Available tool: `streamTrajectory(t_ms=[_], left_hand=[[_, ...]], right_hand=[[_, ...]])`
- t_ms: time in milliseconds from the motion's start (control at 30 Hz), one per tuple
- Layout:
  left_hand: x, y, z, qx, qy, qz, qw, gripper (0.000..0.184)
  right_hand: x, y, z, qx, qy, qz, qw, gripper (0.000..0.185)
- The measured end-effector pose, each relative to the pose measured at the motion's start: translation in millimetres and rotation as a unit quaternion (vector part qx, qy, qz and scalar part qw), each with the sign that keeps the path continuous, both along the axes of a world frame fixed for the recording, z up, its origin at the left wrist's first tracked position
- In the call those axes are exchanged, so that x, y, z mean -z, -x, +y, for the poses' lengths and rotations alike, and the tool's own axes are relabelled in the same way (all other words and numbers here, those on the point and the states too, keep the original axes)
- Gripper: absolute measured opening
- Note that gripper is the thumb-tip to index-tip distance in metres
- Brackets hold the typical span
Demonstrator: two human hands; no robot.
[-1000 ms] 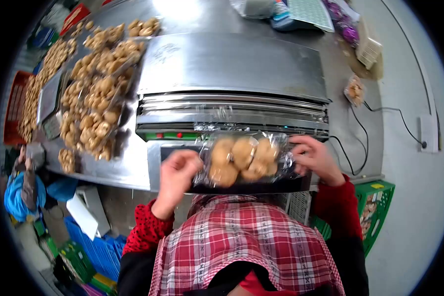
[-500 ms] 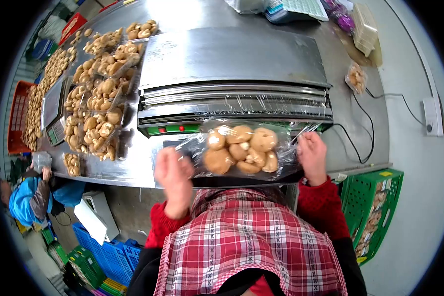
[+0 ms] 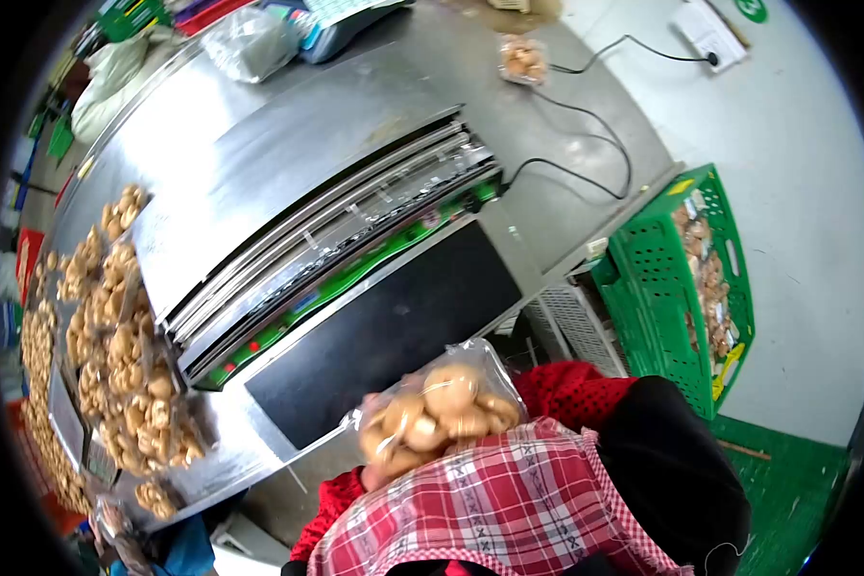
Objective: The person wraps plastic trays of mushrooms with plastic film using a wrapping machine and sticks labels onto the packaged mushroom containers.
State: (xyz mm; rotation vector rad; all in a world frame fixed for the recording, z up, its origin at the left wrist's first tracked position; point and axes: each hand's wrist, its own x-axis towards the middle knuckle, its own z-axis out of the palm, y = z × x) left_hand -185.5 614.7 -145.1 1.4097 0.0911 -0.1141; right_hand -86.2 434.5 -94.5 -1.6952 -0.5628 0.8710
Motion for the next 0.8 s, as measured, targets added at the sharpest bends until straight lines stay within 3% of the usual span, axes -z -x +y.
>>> streamTrajectory(t_ms=[67,100,167,200,233,267,300,367,400,433,467,500,533,567,600,633,667,700,767,800], left_hand=[[-86,-39,-10,-0.137,-0.197,-0.22,0.946,0.053],[-125,-52,-9,-0.136,-0.267,-0.286,0.91,0.057],[-176,-73,3,0.011,-0.352,-0.347,0.869,0.067],[-182,-78,9,0.209,-0.152,-0.211,0.943,0.073],[-186,-80,15,0.384,0.062,-0.048,0.92,0.079],[-177,-83,19,0.489,0.134,-0.107,0.855,0.086],[-176,-75,21,0.472,0.145,-0.089,0.865,0.083],[-209,-55,32,0.321,0.252,0.165,0.898,0.084],[-186,-60,35,0.313,0.092,0.128,0.937,0.079],[-148,-38,20,0.136,0.324,0.264,0.898,0.071],[-137,-41,11,0.133,0.355,0.27,0.885,0.07],[-138,-61,2,0.098,0.22,0.276,0.931,0.069],[-133,-63,0,0.086,0.132,0.211,0.965,0.066],[-136,-86,3,0.036,-0.024,0.081,0.996,0.053],[-145,-93,11,-0.044,-0.041,0.034,0.998,0.045],[-153,-94,19,-0.122,-0.057,-0.01,0.991,0.037],[-156,-89,43,-0.195,-0.085,-0.023,0.977,0.032],[-156,-79,77,-0.265,-0.115,-0.036,0.957,0.028],[-152,-58,151,-0.458,-0.052,-0.009,0.888,0.024],[-135,-54,204,-0.531,-0.249,-0.059,0.808,0.026]], right_hand=[[-45,8,28,-0.025,-0.212,-0.111,0.971,0.018],[-59,13,40,-0.036,-0.305,-0.174,0.936,0.018],[-73,17,52,-0.016,-0.46,-0.247,0.853,0.019],[-75,15,53,0.007,-0.523,-0.245,0.817,0.019],[-77,17,37,0.004,-0.497,0.016,0.868,0.015],[-81,21,18,-0.002,-0.432,0.28,0.858,0.013],[-76,3,3,-0.013,-0.361,0.34,0.868,0.021],[-73,-29,-21,0.005,-0.221,0.305,0.926,0.039],[-72,-36,-33,0.016,-0.16,0.285,0.945,0.048],[-70,-37,-44,0.05,-0.124,0.244,0.96,0.048],[-67,-24,-56,0.095,-0.1,0.156,0.978,0.05],[-62,-9,-74,0.132,-0.074,0.046,0.987,0.053],[-55,5,-89,0.169,-0.059,-0.051,0.982,0.058],[-59,-21,-88,0.233,-0.031,-0.121,0.964,0.061],[-61,-48,-86,0.298,0.004,-0.185,0.936,0.066],[-61,-71,-95,0.397,-0.127,-0.06,0.907,0.072],[-61,-95,-103,0.49,-0.271,0.041,0.828,0.079],[-67,-121,-117,0.489,-0.422,0.156,0.748,0.083],[-77,-125,-98,0.436,-0.401,0.227,0.773,0.086],[-83,-128,-88,0.397,-0.367,0.286,0.791,0.089]])
